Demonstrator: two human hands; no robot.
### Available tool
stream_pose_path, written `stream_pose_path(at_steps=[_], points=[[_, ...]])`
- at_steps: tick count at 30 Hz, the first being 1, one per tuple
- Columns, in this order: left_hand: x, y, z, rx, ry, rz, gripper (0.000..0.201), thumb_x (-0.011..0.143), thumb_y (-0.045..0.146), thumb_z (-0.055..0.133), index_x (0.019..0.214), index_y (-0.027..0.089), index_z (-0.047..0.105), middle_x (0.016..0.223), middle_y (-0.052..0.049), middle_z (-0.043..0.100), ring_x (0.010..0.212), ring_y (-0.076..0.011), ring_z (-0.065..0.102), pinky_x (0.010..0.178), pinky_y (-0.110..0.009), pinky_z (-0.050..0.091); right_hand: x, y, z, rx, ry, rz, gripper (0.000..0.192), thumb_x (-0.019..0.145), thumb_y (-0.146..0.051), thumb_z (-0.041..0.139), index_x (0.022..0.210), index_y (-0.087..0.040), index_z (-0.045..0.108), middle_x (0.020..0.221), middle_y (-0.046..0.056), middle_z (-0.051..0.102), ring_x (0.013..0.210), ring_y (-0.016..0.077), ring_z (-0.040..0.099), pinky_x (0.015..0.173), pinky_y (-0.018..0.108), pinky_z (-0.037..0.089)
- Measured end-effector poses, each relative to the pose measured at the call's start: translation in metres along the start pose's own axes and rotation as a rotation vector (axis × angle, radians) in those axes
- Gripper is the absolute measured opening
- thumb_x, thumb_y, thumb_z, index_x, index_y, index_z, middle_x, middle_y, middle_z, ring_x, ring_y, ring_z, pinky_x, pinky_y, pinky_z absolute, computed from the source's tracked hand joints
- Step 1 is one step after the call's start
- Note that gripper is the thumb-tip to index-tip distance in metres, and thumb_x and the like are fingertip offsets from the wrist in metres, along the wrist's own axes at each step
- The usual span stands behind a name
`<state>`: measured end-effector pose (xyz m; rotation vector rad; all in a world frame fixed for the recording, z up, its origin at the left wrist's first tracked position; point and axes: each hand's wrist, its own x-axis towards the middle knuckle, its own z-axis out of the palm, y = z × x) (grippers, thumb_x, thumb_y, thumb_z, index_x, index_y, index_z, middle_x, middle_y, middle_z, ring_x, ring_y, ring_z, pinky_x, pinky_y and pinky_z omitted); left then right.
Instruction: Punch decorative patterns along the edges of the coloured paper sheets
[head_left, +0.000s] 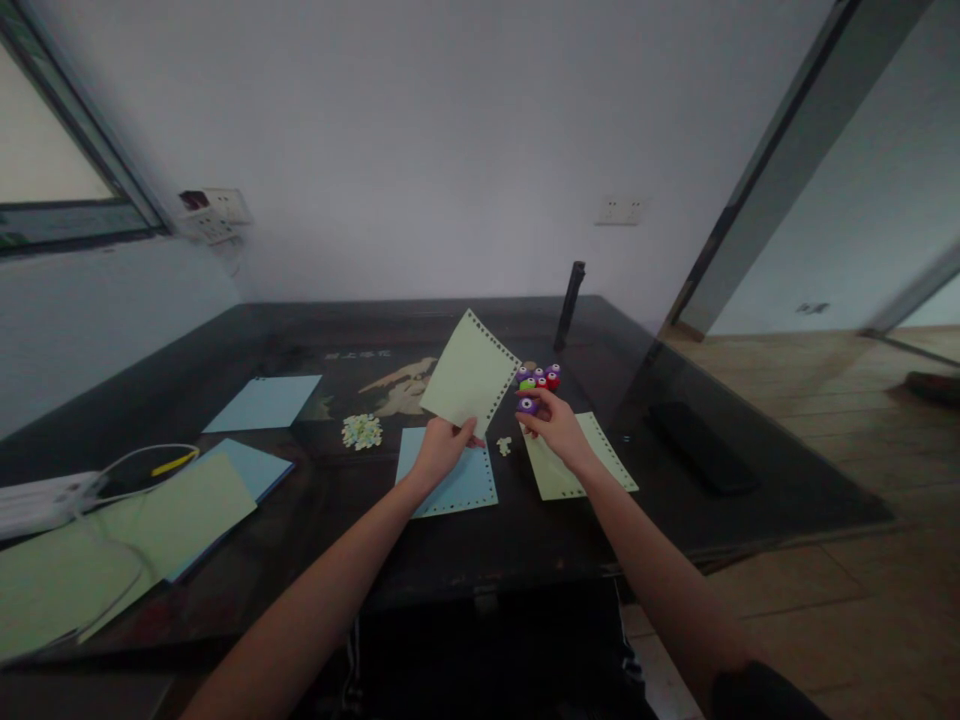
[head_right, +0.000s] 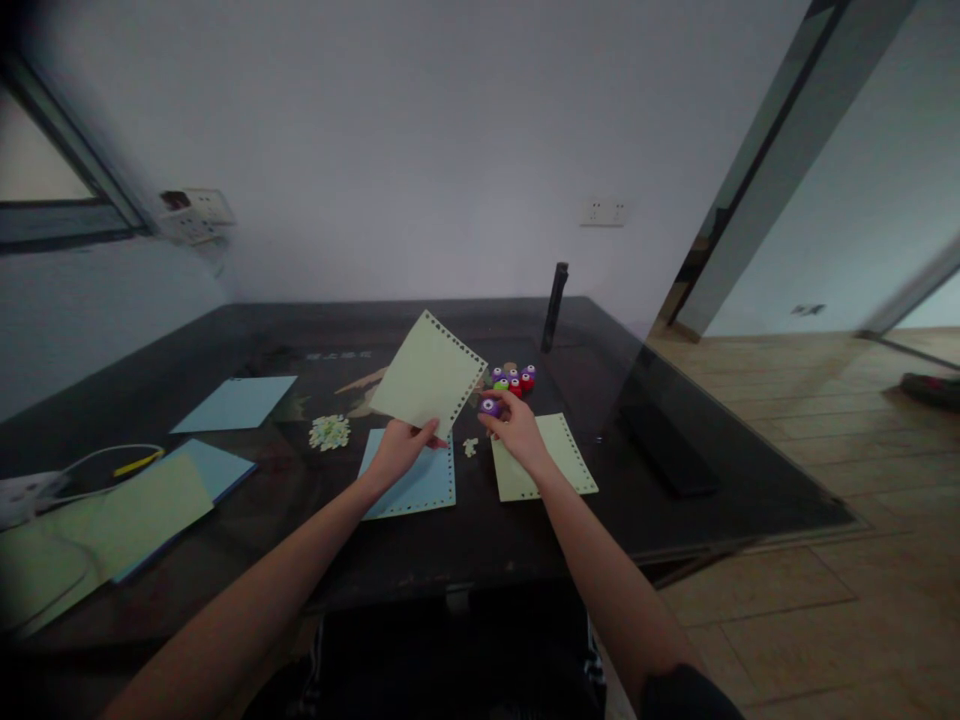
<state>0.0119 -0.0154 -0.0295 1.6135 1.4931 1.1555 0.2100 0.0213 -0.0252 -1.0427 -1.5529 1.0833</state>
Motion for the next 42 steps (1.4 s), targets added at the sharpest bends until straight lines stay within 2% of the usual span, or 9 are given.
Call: stream_pose_path(at_steps=[7, 15, 18, 21, 30, 34, 37, 40, 42], points=[[0.002, -0.005, -0.003, -0.009, 0.047, 0.05, 0.013, 0.078, 0.026, 0.055, 0.073, 0.015, 0.059, 0.051, -0.002, 0.065, 0.048, -0.015, 0.06, 0.052, -0.023, 0.046, 0.017, -0.014, -0.032, 0.019, 0.169, -0.022, 0.041, 0.071, -0.048, 0.062, 0.096, -0.02, 0.048, 0.088, 0.005, 0.066, 0.06, 0.0151, 0.062, 0.047, 0.025, 0.042], [0.003, -0.003, -0.002, -0.082, 0.051, 0.052, 0.013, 0.077, 0.028, 0.053, 0.074, 0.016, 0.054, 0.052, 0.001, 0.059, 0.049, -0.0146, 0.058, 0.05, -0.023, 0.043, 0.06, 0.033, -0.089, -0.627, 0.21, -0.025, 0.028, 0.07, -0.036, 0.065, 0.089, -0.014, 0.065, 0.082, 0.007, 0.066, 0.072, 0.0187, 0.06, 0.066, 0.031, 0.046], [0.003, -0.002, -0.003, -0.144, 0.032, 0.048, 0.015, 0.076, 0.03, 0.054, 0.073, 0.015, 0.055, 0.053, 0.001, 0.059, 0.048, -0.0137, 0.057, 0.049, -0.023, 0.043, 0.066, 0.054, -0.094, -0.834, 0.188, 0.009, 0.024, 0.071, -0.027, 0.066, 0.091, -0.014, 0.067, 0.088, 0.008, 0.066, 0.079, 0.019, 0.06, 0.073, 0.031, 0.045], [0.004, -0.003, -0.002, -0.228, -0.004, 0.019, 0.02, 0.075, 0.034, 0.055, 0.074, 0.014, 0.057, 0.054, 0.001, 0.058, 0.049, -0.0129, 0.056, 0.048, -0.023, 0.044, 0.067, 0.064, -0.092, -0.875, 0.184, 0.016, 0.024, 0.072, -0.026, 0.066, 0.093, -0.016, 0.068, 0.092, 0.009, 0.066, 0.081, 0.019, 0.059, 0.074, 0.03, 0.043], [0.003, -0.003, -0.002, -0.331, -0.035, -0.021, 0.026, 0.074, 0.038, 0.058, 0.076, 0.012, 0.059, 0.057, 0.001, 0.057, 0.051, -0.0112, 0.053, 0.05, -0.023, 0.043, 0.066, 0.063, -0.087, -0.976, 0.182, -0.056, 0.03, 0.074, -0.036, 0.066, 0.096, -0.017, 0.069, 0.09, 0.009, 0.062, 0.084, 0.0209, 0.056, 0.078, 0.032, 0.042], [0.002, -0.002, -0.002, -0.318, -0.053, -0.014, 0.025, 0.075, 0.037, 0.058, 0.076, 0.012, 0.059, 0.058, 0.001, 0.056, 0.051, -0.0105, 0.051, 0.051, -0.022, 0.041, 0.058, 0.046, -0.086, -0.875, 0.213, -0.152, 0.029, 0.079, -0.039, 0.059, 0.094, -0.016, 0.069, 0.091, 0.011, 0.064, 0.088, 0.0227, 0.057, 0.082, 0.035, 0.042], [0.002, -0.003, 0.0, -0.299, -0.079, -0.009, 0.027, 0.075, 0.039, 0.058, 0.077, 0.012, 0.06, 0.058, 0.001, 0.056, 0.051, -0.0105, 0.05, 0.051, -0.023, 0.04, 0.046, 0.028, -0.078, -0.626, 0.148, -0.216, 0.033, 0.085, -0.043, 0.048, 0.092, -0.017, 0.068, 0.088, 0.009, 0.067, 0.082, 0.0211, 0.06, 0.078, 0.034, 0.044], [0.002, -0.007, 0.002, -0.279, -0.107, -0.001, 0.029, 0.074, 0.04, 0.059, 0.077, 0.011, 0.061, 0.061, 0.0, 0.058, 0.053, -0.0107, 0.049, 0.051, -0.023, 0.039, 0.033, 0.017, -0.064, -0.322, 0.012, -0.125, 0.039, 0.084, -0.051, 0.047, 0.089, -0.017, 0.066, 0.079, 0.006, 0.068, 0.069, 0.0189, 0.061, 0.068, 0.032, 0.048], [0.002, -0.01, 0.003, -0.27, -0.142, 0.001, 0.03, 0.073, 0.04, 0.059, 0.079, 0.011, 0.062, 0.065, -0.002, 0.06, 0.055, -0.0112, 0.05, 0.052, -0.023, 0.039, 0.028, 0.015, -0.055, -0.183, 0.028, -0.05, 0.039, 0.076, -0.053, 0.056, 0.087, -0.017, 0.066, 0.077, 0.005, 0.068, 0.066, 0.0187, 0.061, 0.062, 0.032, 0.048]])
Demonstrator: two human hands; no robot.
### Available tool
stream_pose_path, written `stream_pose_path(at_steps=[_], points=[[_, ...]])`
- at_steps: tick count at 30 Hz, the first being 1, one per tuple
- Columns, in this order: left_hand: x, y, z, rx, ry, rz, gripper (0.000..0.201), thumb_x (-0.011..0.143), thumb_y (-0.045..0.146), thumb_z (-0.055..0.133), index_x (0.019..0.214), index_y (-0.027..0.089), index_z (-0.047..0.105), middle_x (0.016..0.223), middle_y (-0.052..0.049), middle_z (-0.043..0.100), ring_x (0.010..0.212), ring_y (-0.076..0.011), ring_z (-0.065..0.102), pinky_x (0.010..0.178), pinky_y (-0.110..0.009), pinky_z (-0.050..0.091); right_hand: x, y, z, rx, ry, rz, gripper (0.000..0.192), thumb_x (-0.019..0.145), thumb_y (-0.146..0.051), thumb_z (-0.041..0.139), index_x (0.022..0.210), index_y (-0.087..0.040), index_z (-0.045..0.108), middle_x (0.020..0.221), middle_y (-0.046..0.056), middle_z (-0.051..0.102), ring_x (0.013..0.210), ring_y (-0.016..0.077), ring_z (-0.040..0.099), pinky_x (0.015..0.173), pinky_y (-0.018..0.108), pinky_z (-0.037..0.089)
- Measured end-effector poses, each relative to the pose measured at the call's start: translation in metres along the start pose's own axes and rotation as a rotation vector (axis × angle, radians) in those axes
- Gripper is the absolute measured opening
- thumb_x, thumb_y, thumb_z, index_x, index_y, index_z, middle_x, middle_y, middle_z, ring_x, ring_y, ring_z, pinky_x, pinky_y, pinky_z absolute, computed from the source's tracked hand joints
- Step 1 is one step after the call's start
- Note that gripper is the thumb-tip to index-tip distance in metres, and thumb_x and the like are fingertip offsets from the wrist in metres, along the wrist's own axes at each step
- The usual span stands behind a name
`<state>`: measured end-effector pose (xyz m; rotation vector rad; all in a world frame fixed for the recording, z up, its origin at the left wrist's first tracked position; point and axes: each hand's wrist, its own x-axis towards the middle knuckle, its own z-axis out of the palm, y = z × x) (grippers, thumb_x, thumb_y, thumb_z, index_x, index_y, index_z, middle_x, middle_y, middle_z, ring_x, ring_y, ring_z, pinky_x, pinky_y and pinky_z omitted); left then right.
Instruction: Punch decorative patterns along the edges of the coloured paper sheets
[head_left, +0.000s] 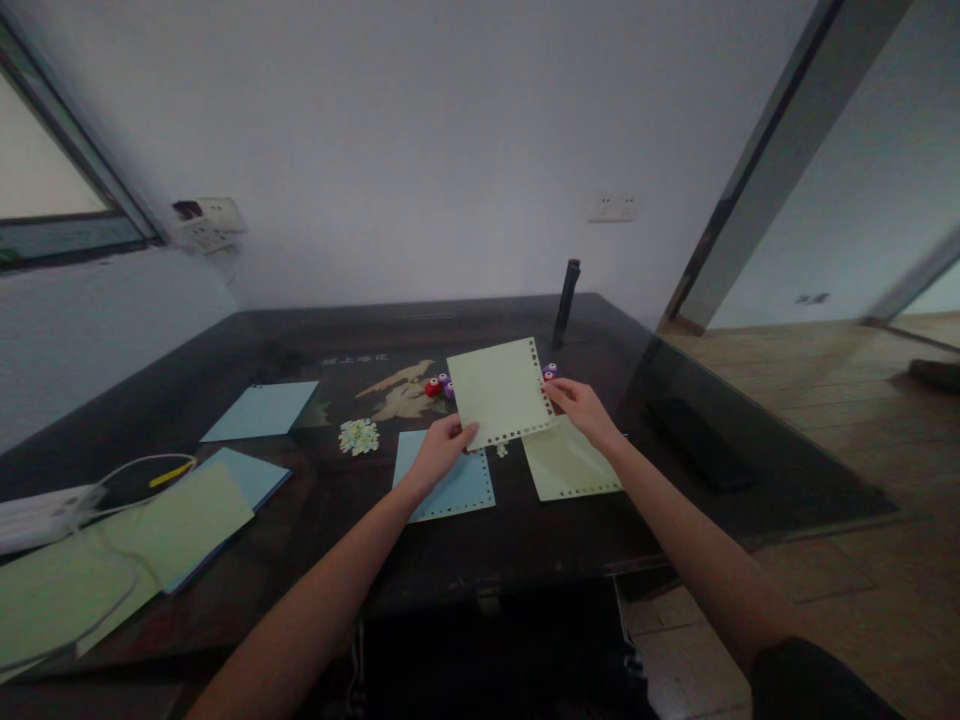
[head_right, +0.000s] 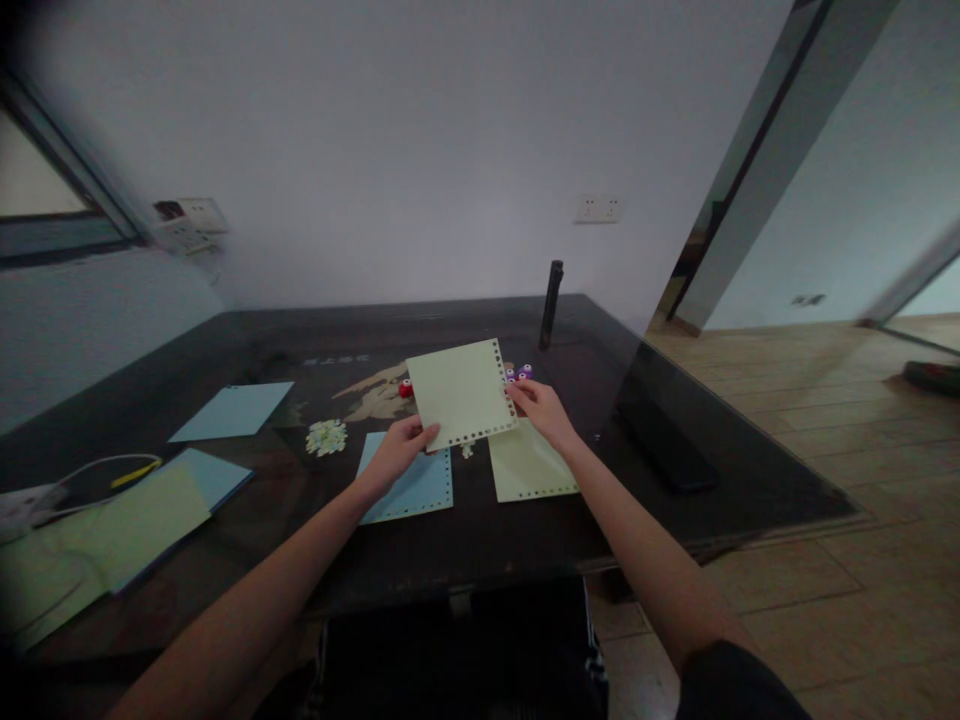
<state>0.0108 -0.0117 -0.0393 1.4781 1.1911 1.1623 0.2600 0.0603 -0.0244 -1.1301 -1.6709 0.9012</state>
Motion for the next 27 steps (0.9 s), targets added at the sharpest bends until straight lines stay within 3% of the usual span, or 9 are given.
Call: stream_pose_path(at_steps=[6, 12, 20, 27], points=[[-0.002, -0.002, 0.001, 0.068, -0.097, 0.013, 0.029, 0.075, 0.04, 0.058, 0.08, 0.011, 0.062, 0.069, -0.003, 0.06, 0.059, -0.0124, 0.052, 0.055, -0.023, 0.04, -0.007, 0.0, 0.006, 0.211, 0.099, 0.069, 0.033, 0.058, -0.042, 0.073, 0.075, -0.016, 0.062, 0.064, 0.002, 0.062, 0.058, 0.0152, 0.055, 0.053, 0.029, 0.043], [-0.001, 0.004, -0.002, 0.098, 0.045, 0.071, 0.029, 0.077, 0.034, 0.055, 0.099, 0.015, 0.056, 0.066, 0.001, 0.058, 0.057, -0.0125, 0.055, 0.055, -0.023, 0.044, -0.012, -0.003, 0.001, 0.271, 0.116, 0.103, 0.029, 0.056, -0.037, 0.074, 0.071, -0.016, 0.062, 0.063, 0.001, 0.061, 0.056, 0.0131, 0.054, 0.053, 0.028, 0.043], [-0.001, 0.011, -0.002, 0.188, 0.115, 0.08, 0.017, 0.075, 0.031, 0.056, 0.079, 0.015, 0.06, 0.063, 0.0, 0.058, 0.056, -0.0122, 0.054, 0.058, -0.024, 0.045, -0.014, -0.003, -0.001, 0.175, 0.104, 0.103, 0.03, 0.059, -0.041, 0.071, 0.072, -0.017, 0.06, 0.064, 0.002, 0.061, 0.059, 0.0147, 0.056, 0.056, 0.03, 0.045], [0.001, 0.044, 0.016, 0.284, 0.151, 0.153, 0.014, 0.077, 0.029, 0.055, 0.076, 0.016, 0.06, 0.065, 0.0, 0.06, 0.059, -0.013, 0.056, 0.06, -0.024, 0.044, -0.021, -0.014, -0.025, 0.126, 0.186, 0.052, 0.033, 0.061, -0.04, 0.071, 0.081, -0.015, 0.062, 0.063, 0.002, 0.061, 0.055, 0.0135, 0.053, 0.055, 0.03, 0.044]])
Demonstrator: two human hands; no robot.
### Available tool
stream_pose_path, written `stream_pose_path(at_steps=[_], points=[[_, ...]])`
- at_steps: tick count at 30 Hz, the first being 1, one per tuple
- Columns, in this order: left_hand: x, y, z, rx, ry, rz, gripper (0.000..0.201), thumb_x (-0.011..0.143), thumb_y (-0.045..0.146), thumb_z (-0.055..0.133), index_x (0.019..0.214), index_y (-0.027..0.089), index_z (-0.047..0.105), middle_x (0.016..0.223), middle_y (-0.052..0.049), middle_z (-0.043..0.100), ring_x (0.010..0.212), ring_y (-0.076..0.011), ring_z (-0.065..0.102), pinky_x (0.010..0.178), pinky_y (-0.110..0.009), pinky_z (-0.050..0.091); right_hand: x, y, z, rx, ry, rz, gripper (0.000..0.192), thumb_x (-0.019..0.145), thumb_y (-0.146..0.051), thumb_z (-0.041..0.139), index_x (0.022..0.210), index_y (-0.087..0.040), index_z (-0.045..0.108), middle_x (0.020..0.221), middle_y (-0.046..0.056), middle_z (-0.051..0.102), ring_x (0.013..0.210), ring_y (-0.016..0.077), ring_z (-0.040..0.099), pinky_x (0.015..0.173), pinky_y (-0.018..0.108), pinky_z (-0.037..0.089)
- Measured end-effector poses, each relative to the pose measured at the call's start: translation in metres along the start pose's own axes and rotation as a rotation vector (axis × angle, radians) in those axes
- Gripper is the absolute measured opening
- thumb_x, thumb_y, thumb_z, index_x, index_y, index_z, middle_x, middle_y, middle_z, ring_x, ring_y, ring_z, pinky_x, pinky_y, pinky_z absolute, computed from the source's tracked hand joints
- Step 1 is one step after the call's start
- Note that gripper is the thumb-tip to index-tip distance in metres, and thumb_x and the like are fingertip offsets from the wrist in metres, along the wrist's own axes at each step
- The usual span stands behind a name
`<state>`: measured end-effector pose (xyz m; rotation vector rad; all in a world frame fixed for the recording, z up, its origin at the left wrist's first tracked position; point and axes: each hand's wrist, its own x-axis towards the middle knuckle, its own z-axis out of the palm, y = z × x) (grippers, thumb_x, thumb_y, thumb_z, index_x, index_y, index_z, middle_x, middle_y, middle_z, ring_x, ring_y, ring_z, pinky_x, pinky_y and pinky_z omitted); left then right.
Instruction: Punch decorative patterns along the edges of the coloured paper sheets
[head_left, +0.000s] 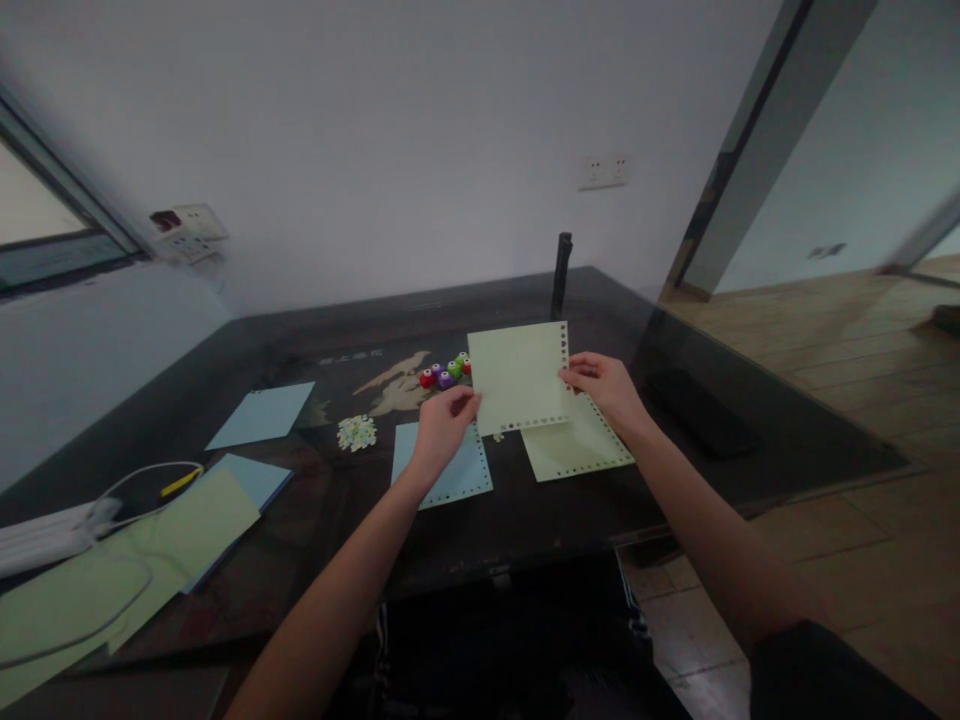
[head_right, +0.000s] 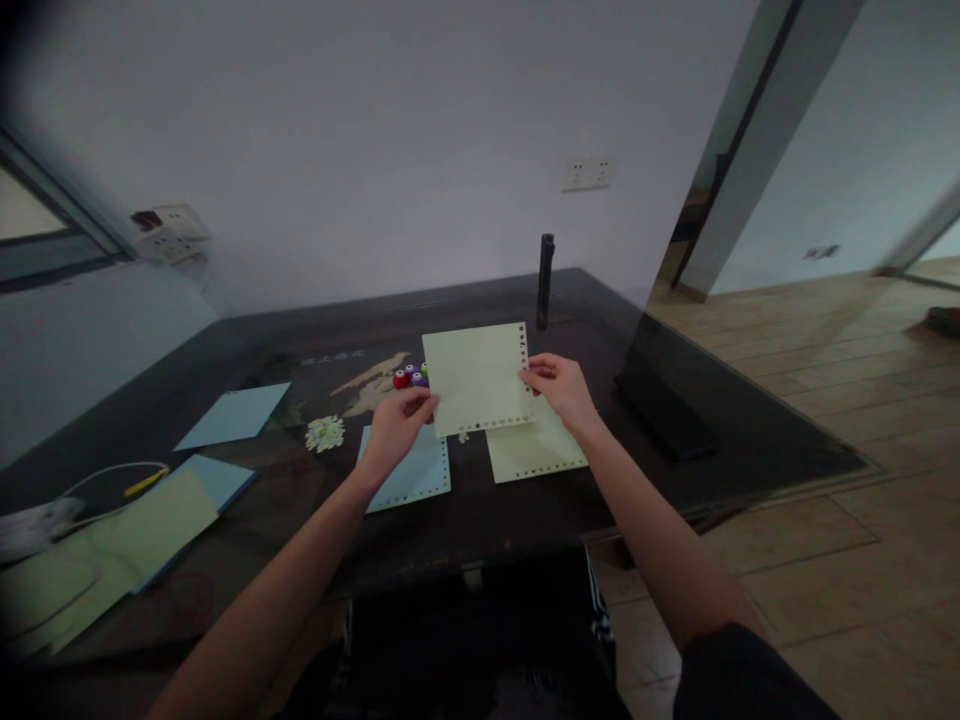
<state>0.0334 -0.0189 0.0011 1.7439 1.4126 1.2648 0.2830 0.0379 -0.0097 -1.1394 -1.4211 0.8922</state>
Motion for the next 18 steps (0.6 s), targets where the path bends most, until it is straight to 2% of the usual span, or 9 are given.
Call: stream_pose_path(at_steps=[2, 5, 9, 13, 18], points=[[0.003, 0.01, 0.008, -0.026, 0.025, 0.019, 0.015, 0.077, 0.026, 0.057, 0.087, 0.016, 0.057, 0.067, 0.0, 0.061, 0.059, -0.0122, 0.056, 0.06, -0.023, 0.044, -0.004, -0.002, -0.011, -0.012, 0.038, -0.007, 0.035, 0.062, -0.037, 0.071, 0.086, -0.015, 0.062, 0.061, 0.001, 0.06, 0.054, 0.0131, 0.052, 0.056, 0.03, 0.043], [0.005, 0.019, 0.025, -0.063, 0.043, 0.035, 0.027, 0.075, 0.021, 0.058, 0.099, 0.017, 0.046, 0.066, 0.002, 0.061, 0.056, -0.0107, 0.055, 0.059, -0.023, 0.043, -0.013, -0.002, -0.027, -0.024, 0.074, -0.002, 0.042, 0.063, -0.034, 0.071, 0.098, -0.015, 0.061, 0.061, 0.0, 0.06, 0.055, 0.0134, 0.053, 0.056, 0.029, 0.043], [-0.002, 0.018, 0.048, 0.006, -0.081, 0.026, 0.019, 0.076, 0.019, 0.057, 0.09, 0.019, 0.044, 0.064, 0.004, 0.06, 0.056, -0.0107, 0.055, 0.058, -0.022, 0.041, -0.026, 0.008, -0.047, -0.065, 0.058, 0.043, 0.053, 0.062, -0.034, 0.07, 0.109, -0.015, 0.057, 0.061, -0.002, 0.06, 0.055, 0.0136, 0.054, 0.055, 0.027, 0.044], [-0.013, 0.009, 0.062, 0.103, -0.179, 0.009, 0.014, 0.077, 0.017, 0.055, 0.087, 0.021, 0.045, 0.061, 0.005, 0.058, 0.056, -0.0117, 0.055, 0.057, -0.022, 0.038, -0.036, 0.026, -0.056, -0.246, 0.0, 0.054, 0.04, 0.066, -0.034, 0.066, 0.101, -0.015, 0.061, 0.059, -0.001, 0.059, 0.054, 0.0145, 0.054, 0.053, 0.027, 0.043], [-0.02, 0.002, 0.067, 0.211, -0.232, -0.02, 0.016, 0.076, 0.016, 0.055, 0.088, 0.021, 0.046, 0.063, 0.004, 0.06, 0.058, -0.0131, 0.057, 0.059, -0.023, 0.037, -0.04, 0.038, -0.055, -0.457, -0.026, 0.037, 0.029, 0.07, -0.032, 0.06, 0.093, -0.015, 0.066, 0.062, 0.002, 0.062, 0.054, 0.0149, 0.054, 0.052, 0.026, 0.041]])
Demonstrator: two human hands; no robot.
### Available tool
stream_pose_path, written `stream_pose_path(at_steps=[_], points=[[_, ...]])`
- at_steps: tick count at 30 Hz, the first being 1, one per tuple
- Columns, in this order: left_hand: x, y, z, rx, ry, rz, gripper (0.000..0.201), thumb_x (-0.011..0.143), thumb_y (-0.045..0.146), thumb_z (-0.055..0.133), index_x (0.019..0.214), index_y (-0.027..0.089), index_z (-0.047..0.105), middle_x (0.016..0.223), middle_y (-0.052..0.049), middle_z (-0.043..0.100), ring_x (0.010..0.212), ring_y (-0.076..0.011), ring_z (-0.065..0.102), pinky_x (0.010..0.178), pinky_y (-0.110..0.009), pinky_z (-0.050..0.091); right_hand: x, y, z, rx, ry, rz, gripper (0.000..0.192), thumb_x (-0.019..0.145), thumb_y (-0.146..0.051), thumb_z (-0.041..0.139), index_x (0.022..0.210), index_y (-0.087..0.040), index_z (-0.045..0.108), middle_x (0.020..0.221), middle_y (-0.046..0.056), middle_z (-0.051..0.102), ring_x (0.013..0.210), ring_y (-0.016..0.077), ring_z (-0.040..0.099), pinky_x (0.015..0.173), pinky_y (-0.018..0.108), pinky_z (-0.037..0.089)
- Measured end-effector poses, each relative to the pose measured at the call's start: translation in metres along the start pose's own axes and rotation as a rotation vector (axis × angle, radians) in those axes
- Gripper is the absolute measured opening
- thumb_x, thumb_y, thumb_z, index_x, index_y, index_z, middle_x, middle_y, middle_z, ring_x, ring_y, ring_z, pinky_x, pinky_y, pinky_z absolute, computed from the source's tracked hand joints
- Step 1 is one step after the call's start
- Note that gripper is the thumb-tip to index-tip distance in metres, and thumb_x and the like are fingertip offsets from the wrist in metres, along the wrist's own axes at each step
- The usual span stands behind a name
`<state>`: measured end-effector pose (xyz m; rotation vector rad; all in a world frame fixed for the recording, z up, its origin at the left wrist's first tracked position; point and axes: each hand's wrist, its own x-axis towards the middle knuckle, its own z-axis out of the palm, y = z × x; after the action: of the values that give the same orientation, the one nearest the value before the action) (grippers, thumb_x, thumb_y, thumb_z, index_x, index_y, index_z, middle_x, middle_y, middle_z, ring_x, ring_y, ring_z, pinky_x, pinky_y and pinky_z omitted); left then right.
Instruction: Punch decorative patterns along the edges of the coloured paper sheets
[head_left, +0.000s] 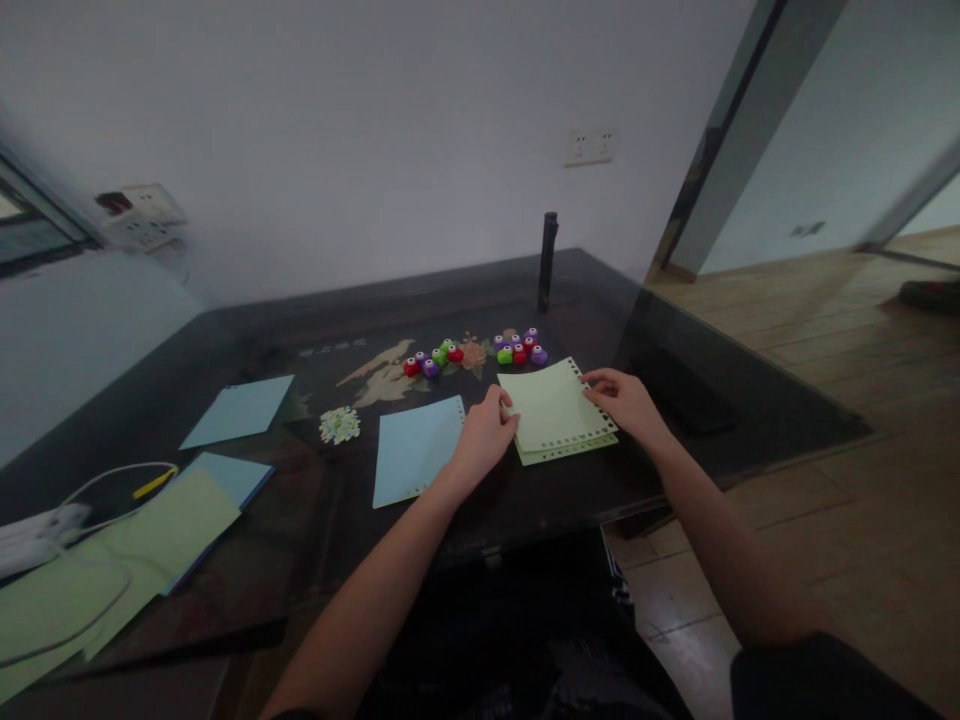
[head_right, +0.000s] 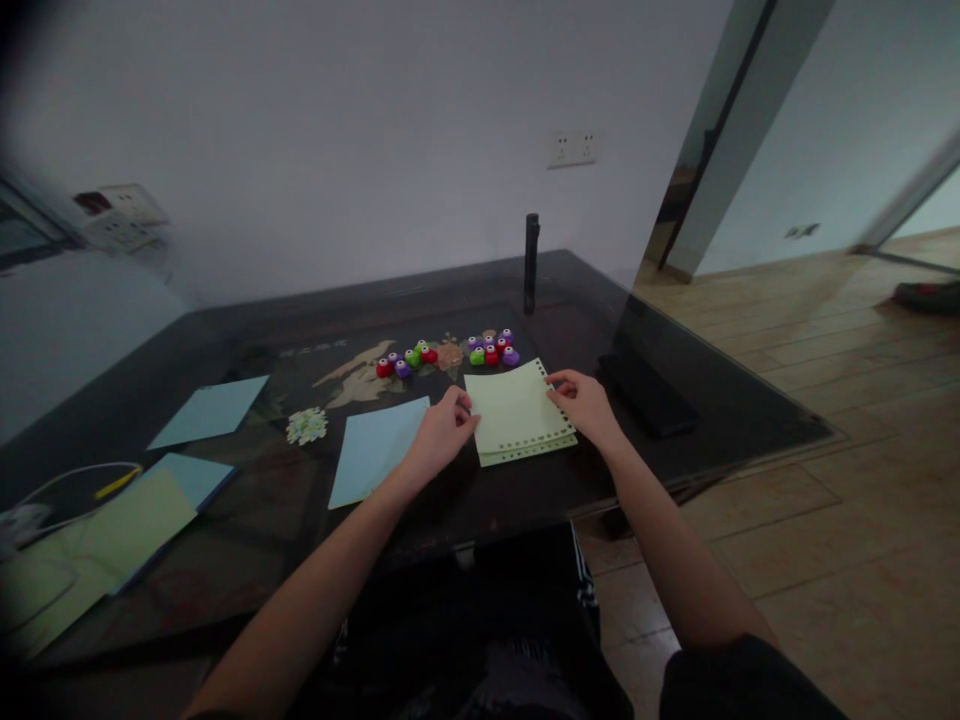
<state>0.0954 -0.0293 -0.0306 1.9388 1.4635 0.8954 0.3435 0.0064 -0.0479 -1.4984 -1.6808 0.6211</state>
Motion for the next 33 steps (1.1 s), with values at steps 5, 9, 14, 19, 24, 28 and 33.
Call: stream_pose_path(at_steps=[5, 9, 14, 19, 24, 28, 33], points=[[-0.0016, 0.0005, 0.001, 0.064, -0.05, -0.009, 0.017, 0.076, 0.016, 0.056, 0.09, 0.021, 0.047, 0.063, 0.003, 0.061, 0.059, -0.0151, 0.058, 0.06, -0.025, 0.039, -0.0018, -0.0033, 0.0017, -0.144, -0.009, -0.026, 0.021, 0.07, -0.028, 0.059, 0.086, -0.017, 0.068, 0.063, 0.003, 0.063, 0.055, 0.0144, 0.053, 0.055, 0.027, 0.041], [-0.0019, 0.0013, 0.0021, 0.125, -0.082, -0.021, 0.017, 0.076, 0.016, 0.056, 0.09, 0.021, 0.047, 0.065, 0.001, 0.063, 0.061, -0.0169, 0.059, 0.061, -0.026, 0.039, -0.0042, -0.0048, 0.0022, -0.211, -0.014, -0.019, 0.02, 0.07, -0.025, 0.058, 0.085, -0.017, 0.069, 0.064, 0.002, 0.063, 0.058, 0.015, 0.054, 0.057, 0.027, 0.041], [-0.0014, 0.0013, 0.004, 0.172, -0.104, -0.028, 0.018, 0.077, 0.016, 0.056, 0.092, 0.021, 0.047, 0.068, -0.001, 0.064, 0.065, -0.0186, 0.061, 0.063, -0.027, 0.039, -0.0051, -0.005, 0.0023, -0.238, -0.029, -0.019, 0.019, 0.071, -0.023, 0.058, 0.086, -0.017, 0.069, 0.064, 0.002, 0.063, 0.059, 0.0151, 0.055, 0.057, 0.026, 0.04], [-0.0024, 0.0029, 0.0046, 0.223, -0.123, -0.028, 0.019, 0.077, 0.016, 0.057, 0.093, 0.02, 0.048, 0.069, -0.001, 0.064, 0.068, -0.0188, 0.061, 0.063, -0.027, 0.039, -0.0057, -0.0041, 0.0018, -0.255, -0.03, -0.039, 0.018, 0.071, -0.024, 0.058, 0.084, -0.018, 0.069, 0.063, 0.002, 0.062, 0.058, 0.0149, 0.055, 0.056, 0.025, 0.039], [-0.0034, 0.0045, 0.0034, 0.245, -0.137, -0.028, 0.018, 0.078, 0.017, 0.057, 0.093, 0.02, 0.048, 0.07, -0.002, 0.064, 0.069, -0.0196, 0.061, 0.064, -0.028, 0.039, -0.0065, -0.0043, 0.0021, -0.262, -0.032, -0.028, 0.018, 0.071, -0.024, 0.058, 0.084, -0.018, 0.07, 0.064, 0.002, 0.062, 0.058, 0.015, 0.055, 0.056, 0.026, 0.04], [-0.0036, 0.0044, 0.0036, 0.275, -0.145, -0.015, 0.017, 0.078, 0.017, 0.055, 0.093, 0.02, 0.049, 0.072, -0.003, 0.065, 0.071, -0.0209, 0.061, 0.065, -0.028, 0.039, -0.0063, -0.005, 0.002, -0.266, -0.042, -0.014, 0.018, 0.07, -0.023, 0.059, 0.084, -0.018, 0.07, 0.065, 0.002, 0.062, 0.059, 0.0151, 0.055, 0.058, 0.026, 0.04], [-0.0043, 0.0035, 0.004, 0.286, -0.149, -0.002, 0.016, 0.078, 0.018, 0.055, 0.093, 0.02, 0.05, 0.072, -0.003, 0.065, 0.071, -0.0206, 0.061, 0.065, -0.028, 0.04, -0.0063, -0.0056, 0.0014, -0.286, -0.043, -0.023, 0.016, 0.07, -0.023, 0.059, 0.082, -0.018, 0.07, 0.064, 0.002, 0.062, 0.058, 0.0152, 0.055, 0.057, 0.027, 0.039]])
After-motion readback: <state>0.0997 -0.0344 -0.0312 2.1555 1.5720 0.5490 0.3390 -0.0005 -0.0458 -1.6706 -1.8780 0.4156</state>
